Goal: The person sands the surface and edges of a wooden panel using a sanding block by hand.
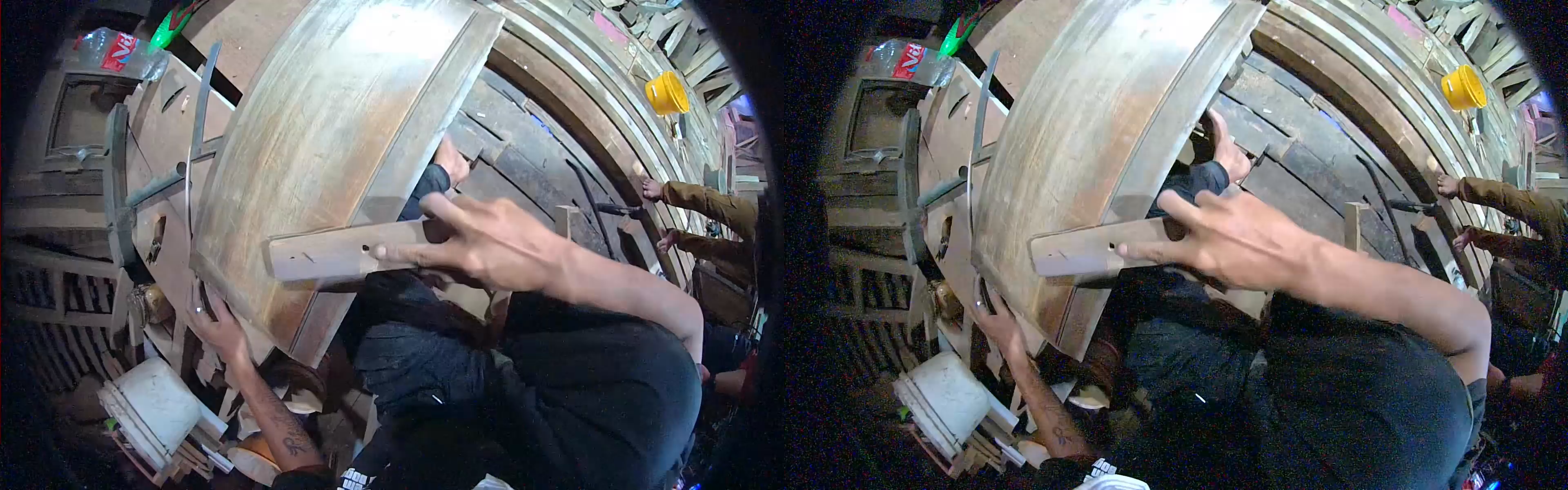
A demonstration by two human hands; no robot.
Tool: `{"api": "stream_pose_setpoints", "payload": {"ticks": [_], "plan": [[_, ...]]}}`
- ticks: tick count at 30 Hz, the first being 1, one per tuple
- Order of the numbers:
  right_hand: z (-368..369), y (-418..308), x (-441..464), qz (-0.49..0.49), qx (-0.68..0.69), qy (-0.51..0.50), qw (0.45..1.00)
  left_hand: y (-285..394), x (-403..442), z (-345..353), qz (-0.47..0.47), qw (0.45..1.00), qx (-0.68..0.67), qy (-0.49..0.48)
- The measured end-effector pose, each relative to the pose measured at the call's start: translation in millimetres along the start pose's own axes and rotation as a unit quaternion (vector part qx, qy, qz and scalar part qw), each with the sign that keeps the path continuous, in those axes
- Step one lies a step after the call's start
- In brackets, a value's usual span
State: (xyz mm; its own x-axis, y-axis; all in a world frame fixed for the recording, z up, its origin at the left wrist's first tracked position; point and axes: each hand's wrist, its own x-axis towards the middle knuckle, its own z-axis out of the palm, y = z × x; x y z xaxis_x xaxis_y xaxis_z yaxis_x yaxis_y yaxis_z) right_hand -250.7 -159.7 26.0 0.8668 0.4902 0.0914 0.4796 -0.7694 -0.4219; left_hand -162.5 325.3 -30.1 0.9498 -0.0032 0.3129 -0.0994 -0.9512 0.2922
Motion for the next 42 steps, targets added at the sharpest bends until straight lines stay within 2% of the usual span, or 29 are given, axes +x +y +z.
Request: {"api": "stream_pose_setpoints", "payload": {"ticks": [1, 3, 5, 6, 8, 11, 12, 13, 15, 17, 19, 21, 22, 23, 24, 25, 26, 27, 29, 31, 33, 35, 36, 37, 38, 39, 40, 41, 42], "plan": [[0.1, 3.3, 2.4, -0.020, -0.025, 0.038, 0.999, 0.2, 0.9, -0.2, 0.009, 1.000, 0.014, 0.003], [-12.7, 34.6, 3.8, 0.047, -0.031, 0.069, 0.996, 6.8, 6.0, 2.4, 0.017, 0.999, 0.023, 0.017], [-21.7, 68.7, 7.0, 0.124, -0.077, 0.117, 0.982, 15.5, 4.4, 0.3, -0.043, 0.998, -0.039, -0.004], [-27.8, 77.9, 14.6, 0.151, -0.098, 0.137, 0.974, 15.8, 2.9, -1.3, -0.029, 0.999, -0.027, -0.003], [-22.9, 80.0, 18.4, 0.158, -0.139, 0.156, 0.965, 10.7, 2.2, 0.1, -0.032, 0.999, -0.030, 0.000], [17.0, 41.7, 25.6, 0.029, -0.207, 0.125, 0.970, 7.4, 3.9, 2.7, -0.014, 0.999, -0.029, -0.003], [30.3, 25.0, 26.7, -0.026, -0.187, 0.099, 0.977, 15.1, 3.7, 0.6, -0.039, 0.999, -0.029, -0.005], [18.9, 3.8, 27.7, -0.034, -0.134, 0.064, 0.988, 19.1, 1.9, -1.1, -0.065, 0.997, -0.027, -0.008], [11.1, 18.3, 38.3, -0.003, -0.162, 0.026, 0.986, 16.3, 0.4, -2.1, -0.064, 0.997, -0.042, -0.014], [-3.2, 84.8, 50.2, 0.021, -0.259, 0.163, 0.952, 16.8, 3.5, -0.9, -0.064, 0.996, -0.062, -0.010], [-32.6, 128.8, 67.8, 0.180, -0.282, 0.236, 0.912, 19.5, 2.3, -2.5, -0.089, 0.995, -0.047, -0.020], [-36.7, 143.3, 74.4, 0.204, -0.278, 0.252, 0.904, 26.1, 1.8, -3.9, -0.067, 0.997, -0.032, -0.007], [-26.9, 120.0, 80.9, 0.188, -0.281, 0.247, 0.908, 29.1, 2.2, -3.5, -0.076, 0.995, -0.059, -0.007], [-13.4, 98.7, 85.7, 0.165, -0.241, 0.147, 0.945, 29.9, 1.6, -4.4, -0.083, 0.993, -0.084, -0.012], [7.3, 72.9, 84.8, 0.043, -0.261, 0.112, 0.958, 22.1, 0.7, -0.7, -0.063, 0.994, -0.089, -0.007], [22.0, 31.8, 84.4, 0.037, -0.133, 0.101, 0.985, 23.5, 4.5, 2.0, -0.060, 0.994, -0.090, -0.007], [33.8, 13.9, 89.2, -0.064, -0.122, 0.106, 0.985, 23.9, 3.5, 1.2, -0.059, 0.995, -0.083, -0.008], [21.7, -1.3, 86.5, -0.098, -0.136, 0.065, 0.984, 21.6, -0.5, -2.9, -0.060, 0.996, -0.073, -0.012], [27.8, 38.9, 94.6, -0.092, -0.234, 0.134, 0.959, 19.4, 1.7, -4.1, -0.050, 0.997, -0.050, -0.018], [4.9, 105.5, 105.4, 0.063, -0.238, 0.182, 0.952, 24.6, -0.3, -4.2, -0.066, 0.996, -0.057, -0.009], [-24.5, 142.2, 114.4, 0.228, -0.209, 0.270, 0.912, 19.8, -3.1, -2.8, -0.101, 0.991, -0.090, -0.005], [-21.3, 142.1, 112.3, 0.225, -0.222, 0.278, 0.907, 17.8, 0.3, -0.1, -0.070, 0.994, -0.082, -0.007], [-17.2, 111.1, 118.6, 0.253, -0.215, 0.220, 0.917, 13.0, 0.3, 3.0, -0.094, 0.993, -0.078, -0.007], [-12.3, 75.9, 118.3, 0.231, -0.123, 0.180, 0.948, 9.0, -1.6, 2.9, -0.091, 0.993, -0.080, -0.008], [23.8, 72.2, 112.8, 0.078, -0.236, 0.106, 0.963, 11.6, -0.8, 2.5, -0.085, 0.992, -0.095, -0.006], [30.7, 24.1, 108.1, 0.014, -0.172, 0.102, 0.980, 11.9, -0.7, 2.6, -0.078, 0.991, -0.107, -0.007], [40.5, -4.9, 105.7, -0.030, -0.067, 0.103, 0.992, 3.7, -2.0, 5.4, -0.107, 0.987, -0.117, -0.022], [30.2, -21.3, 100.5, -0.055, -0.005, 0.035, 0.998, 5.8, -3.4, 3.0, -0.107, 0.988, -0.112, -0.028], [37.6, -9.1, 101.2, -0.062, -0.052, 0.092, 0.992, 11.1, -3.5, -0.9, -0.081, 0.992, -0.097, -0.021]]}}
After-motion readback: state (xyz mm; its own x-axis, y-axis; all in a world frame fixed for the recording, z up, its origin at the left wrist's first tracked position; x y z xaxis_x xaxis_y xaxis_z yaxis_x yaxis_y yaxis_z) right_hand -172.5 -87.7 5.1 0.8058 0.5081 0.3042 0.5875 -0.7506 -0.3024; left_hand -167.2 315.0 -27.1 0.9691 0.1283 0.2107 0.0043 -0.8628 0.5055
